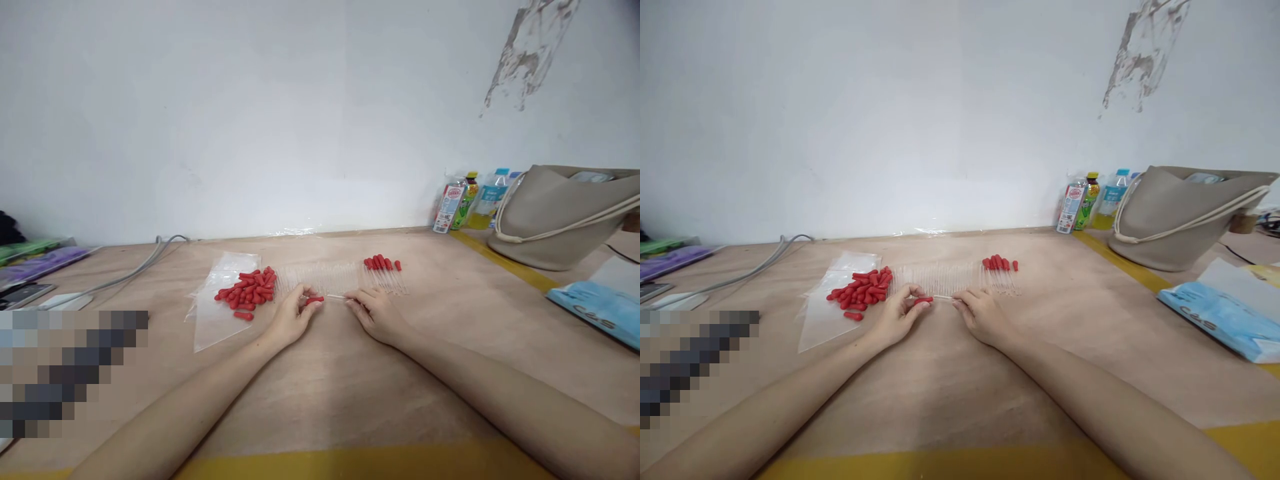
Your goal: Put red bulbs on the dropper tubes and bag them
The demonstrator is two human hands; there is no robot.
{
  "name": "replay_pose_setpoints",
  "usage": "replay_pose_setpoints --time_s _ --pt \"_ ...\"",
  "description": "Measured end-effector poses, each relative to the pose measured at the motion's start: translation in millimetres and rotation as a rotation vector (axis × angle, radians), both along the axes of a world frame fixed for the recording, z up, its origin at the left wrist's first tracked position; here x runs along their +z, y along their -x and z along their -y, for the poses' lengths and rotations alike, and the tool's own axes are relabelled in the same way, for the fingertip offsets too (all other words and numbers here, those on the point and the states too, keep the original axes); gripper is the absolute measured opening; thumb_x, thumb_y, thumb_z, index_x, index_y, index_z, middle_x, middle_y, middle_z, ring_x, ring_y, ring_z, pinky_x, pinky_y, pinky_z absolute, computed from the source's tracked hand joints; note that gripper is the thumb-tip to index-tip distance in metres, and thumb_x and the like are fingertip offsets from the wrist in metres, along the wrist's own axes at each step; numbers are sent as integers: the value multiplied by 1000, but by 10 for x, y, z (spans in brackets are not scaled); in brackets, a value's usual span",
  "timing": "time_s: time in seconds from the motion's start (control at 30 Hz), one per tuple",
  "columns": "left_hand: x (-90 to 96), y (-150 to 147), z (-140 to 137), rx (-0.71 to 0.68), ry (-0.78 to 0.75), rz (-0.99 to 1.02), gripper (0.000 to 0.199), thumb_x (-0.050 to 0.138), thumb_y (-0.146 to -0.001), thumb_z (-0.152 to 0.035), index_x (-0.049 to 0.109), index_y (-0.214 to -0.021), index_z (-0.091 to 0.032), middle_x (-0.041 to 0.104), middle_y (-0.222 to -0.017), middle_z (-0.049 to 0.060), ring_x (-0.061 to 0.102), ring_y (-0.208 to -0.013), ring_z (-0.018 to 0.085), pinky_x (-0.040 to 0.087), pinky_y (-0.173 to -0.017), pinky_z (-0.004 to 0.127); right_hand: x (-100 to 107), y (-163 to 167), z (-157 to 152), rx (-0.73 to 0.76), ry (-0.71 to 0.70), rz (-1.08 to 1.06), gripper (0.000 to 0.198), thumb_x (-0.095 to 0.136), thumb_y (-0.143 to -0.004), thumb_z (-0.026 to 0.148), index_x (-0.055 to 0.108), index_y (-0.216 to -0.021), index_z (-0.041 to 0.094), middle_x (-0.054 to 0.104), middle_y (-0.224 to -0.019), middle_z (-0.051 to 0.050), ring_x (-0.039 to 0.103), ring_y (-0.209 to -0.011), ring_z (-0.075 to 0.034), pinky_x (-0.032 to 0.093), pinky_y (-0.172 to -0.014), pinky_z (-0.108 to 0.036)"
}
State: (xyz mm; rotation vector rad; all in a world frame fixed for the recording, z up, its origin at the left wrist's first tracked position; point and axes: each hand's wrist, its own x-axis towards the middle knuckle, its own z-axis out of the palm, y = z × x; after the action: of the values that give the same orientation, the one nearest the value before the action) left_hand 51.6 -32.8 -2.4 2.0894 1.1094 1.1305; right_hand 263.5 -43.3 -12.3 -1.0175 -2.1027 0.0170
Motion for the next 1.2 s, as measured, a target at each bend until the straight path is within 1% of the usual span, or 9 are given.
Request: replay_pose_setpoints --time_s 0.1,0.17,0.23,0.33,0.47,0.7,0.93,1.03,1.2 --pt "-13 12 -20 5 -53 -39 26 46 -84 -27 49 -108 -17 60 -97 7 61 -86 17 48 -73 29 2 31 12 -24 -11 25 21 39 -88 25 58 -95 19 64 -88 -4 57 -79 -15 35 -73 -30" --pt "1 13 -17 -5 -99 -98 26 44 -85 -26 51 -108 -17 61 -100 7 59 -91 18 47 -78 31 0 36 12 -39 -11 25 20 39 -88 25 58 -94 19 65 -87 -3 57 -77 -14 33 -71 -30" --pt "24 7 -4 -22 -146 -147 22 44 -86 -24 54 -104 -17 62 -99 6 58 -92 17 45 -81 31 -2 35 11 -45 -15 30 21 39 -88 25 58 -94 19 65 -86 -3 57 -75 -13 32 -71 -29" --pt "49 -3 16 -29 -183 -177 18 43 -86 -22 56 -98 -17 63 -94 4 58 -88 16 45 -79 29 -6 36 10 -35 -26 50 22 39 -89 25 59 -96 20 65 -84 -2 57 -74 -12 30 -71 -29" --pt "45 -1 23 -12 -193 -184 16 44 -85 -22 54 -97 -17 62 -90 4 57 -83 15 45 -75 27 -4 44 17 -14 -50 70 24 38 -89 25 59 -97 19 65 -81 -3 56 -71 -12 29 -71 -29" --pt "39 1 29 -36 -151 -163 17 43 -86 -23 53 -98 -17 62 -93 4 58 -85 15 45 -76 27 2 48 23 -39 -93 43 24 38 -89 26 60 -96 18 66 -82 -4 56 -68 -11 29 -70 -29" --pt "69 -11 49 -55 -107 -195 22 46 -85 -26 58 -101 -17 65 -97 4 60 -88 16 46 -78 28 0 32 11 26 -81 90 24 41 -88 25 63 -95 19 66 -79 -3 55 -64 -10 27 -71 -30" --pt "77 -2 60 -92 -100 -204 22 46 -85 -27 61 -98 -18 66 -92 3 60 -84 16 46 -75 26 9 11 -2 62 -87 133 25 40 -89 26 64 -95 20 66 -77 -3 55 -66 -10 26 -72 -30" --pt "69 15 73 -121 -128 -235 20 46 -85 -27 63 -91 -18 67 -85 2 60 -77 15 46 -70 25 31 -43 -49 75 -136 240 26 40 -89 27 64 -96 23 64 -70 0 52 -60 -9 24 -72 -29"
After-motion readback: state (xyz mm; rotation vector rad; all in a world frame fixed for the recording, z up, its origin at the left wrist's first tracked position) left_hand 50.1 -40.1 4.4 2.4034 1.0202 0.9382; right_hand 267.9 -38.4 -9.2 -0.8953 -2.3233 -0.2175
